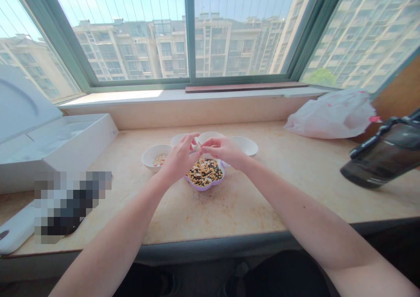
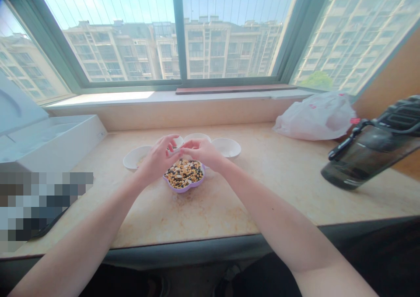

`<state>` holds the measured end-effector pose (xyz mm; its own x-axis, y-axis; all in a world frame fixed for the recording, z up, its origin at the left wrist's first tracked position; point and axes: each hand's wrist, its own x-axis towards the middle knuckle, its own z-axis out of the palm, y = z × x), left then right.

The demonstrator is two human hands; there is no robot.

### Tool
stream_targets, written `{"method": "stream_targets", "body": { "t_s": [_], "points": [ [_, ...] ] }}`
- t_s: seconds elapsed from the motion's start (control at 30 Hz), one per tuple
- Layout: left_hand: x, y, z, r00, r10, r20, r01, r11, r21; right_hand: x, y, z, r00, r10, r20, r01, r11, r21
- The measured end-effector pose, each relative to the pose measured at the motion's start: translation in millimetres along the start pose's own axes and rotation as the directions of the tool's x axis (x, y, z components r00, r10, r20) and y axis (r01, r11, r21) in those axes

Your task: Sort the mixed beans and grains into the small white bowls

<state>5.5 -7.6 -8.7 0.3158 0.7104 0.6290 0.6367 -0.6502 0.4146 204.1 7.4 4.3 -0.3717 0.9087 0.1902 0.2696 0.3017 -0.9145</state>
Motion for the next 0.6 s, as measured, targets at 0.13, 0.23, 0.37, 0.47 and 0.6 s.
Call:
{"method": "stream_targets", "body": {
  "t_s": [0.13,0.23,0.37,0.47,0.6],
  "points": [
    [-4.5,4.5,5.2,0.977,-0.036,0.210,0.018,0.996,0.085,9.1,7.6,-4.6,0.964,-0.149,-0.218,0.066,0.935,-0.348],
    [-6.5,10.0,5.7,0.902,0.028,0.431,-0.081,0.991,0.105,17.5,17.1,-9.4,0.934,-0.224,-0.278,0.023,0.814,-0.581],
    [-6.5,11.6,4.5,0.819,0.124,0.561,-0.192,0.979,0.063,24.7,27.8,-14.7,0.936,-0.183,-0.302,-0.088,0.707,-0.702],
    [-6.6,9.1,3.9,0.813,0.129,0.567,-0.199,0.978,0.062,25.5,30.8,-16.6,0.934,-0.157,-0.322,-0.134,0.682,-0.719],
    [-6.9,7.6,4.6,0.835,0.117,0.538,-0.172,0.984,0.053,23.0,30.7,-19.3,0.931,-0.157,-0.330,-0.140,0.680,-0.720]
  ]
}}
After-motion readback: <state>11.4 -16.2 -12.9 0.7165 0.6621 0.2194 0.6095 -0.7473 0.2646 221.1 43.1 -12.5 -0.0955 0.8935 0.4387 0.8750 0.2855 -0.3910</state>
